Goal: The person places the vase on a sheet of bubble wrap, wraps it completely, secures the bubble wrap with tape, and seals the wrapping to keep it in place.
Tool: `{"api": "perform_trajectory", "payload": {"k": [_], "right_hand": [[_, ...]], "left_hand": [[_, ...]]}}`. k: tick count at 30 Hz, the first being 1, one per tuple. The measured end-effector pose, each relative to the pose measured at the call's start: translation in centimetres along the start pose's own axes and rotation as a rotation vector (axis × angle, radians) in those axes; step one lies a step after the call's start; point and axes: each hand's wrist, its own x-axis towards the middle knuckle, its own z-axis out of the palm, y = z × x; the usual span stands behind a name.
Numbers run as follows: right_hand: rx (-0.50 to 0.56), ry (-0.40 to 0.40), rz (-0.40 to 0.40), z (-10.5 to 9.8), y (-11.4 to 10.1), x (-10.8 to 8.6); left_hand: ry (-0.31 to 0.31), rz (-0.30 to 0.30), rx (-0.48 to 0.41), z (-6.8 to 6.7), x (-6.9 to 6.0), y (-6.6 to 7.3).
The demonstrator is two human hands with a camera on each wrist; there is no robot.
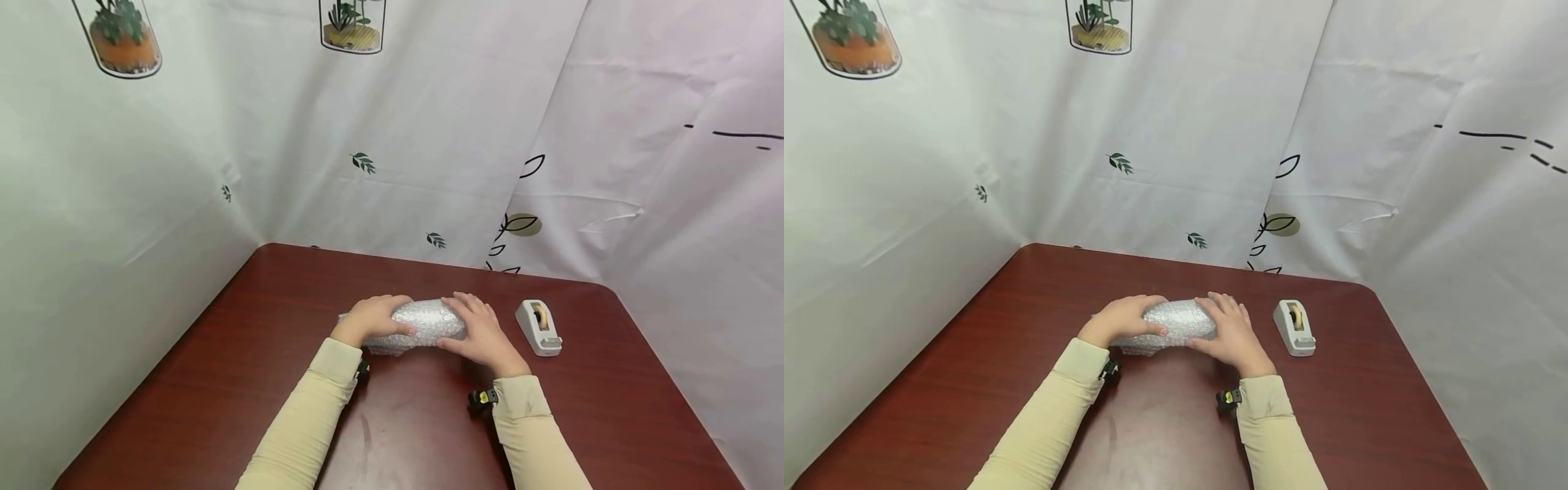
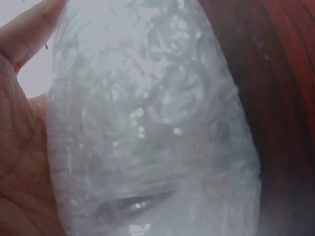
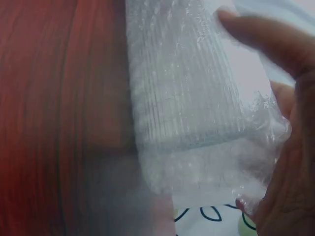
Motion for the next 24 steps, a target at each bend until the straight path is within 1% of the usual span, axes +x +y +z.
{"api": "perform_trajectory", "payload": {"k": [5,8,10,13,16,19,24], "right_hand": [[-0.019,0.037,0.028,0.2,-0.5,0.1],[-0.053,0.060,0.050,0.4,-0.6,0.1],[-0.065,0.070,0.060,0.5,-0.7,0.1],[-0.068,0.080,0.065,0.5,-0.6,0.1],[-0.062,0.088,0.064,0.6,-0.4,0.0],[-0.056,0.095,0.064,0.8,-0.2,0.0],[-0.045,0.099,0.059,1.0,-0.1,0.1]], "left_hand": [[-0.028,-0.012,-0.008,-0.2,-0.2,0.2],[-0.029,0.001,0.021,-0.4,-0.4,0.3],[-0.019,0.009,0.046,-0.5,-0.6,0.4],[-0.006,0.019,0.085,-0.5,-1.0,0.8],[-0.011,0.015,0.115,-0.4,-1.3,1.2],[-0.018,-0.001,0.135,-0.2,-1.4,1.4],[-0.010,-0.038,0.149,-0.1,-1.6,1.5]]}}
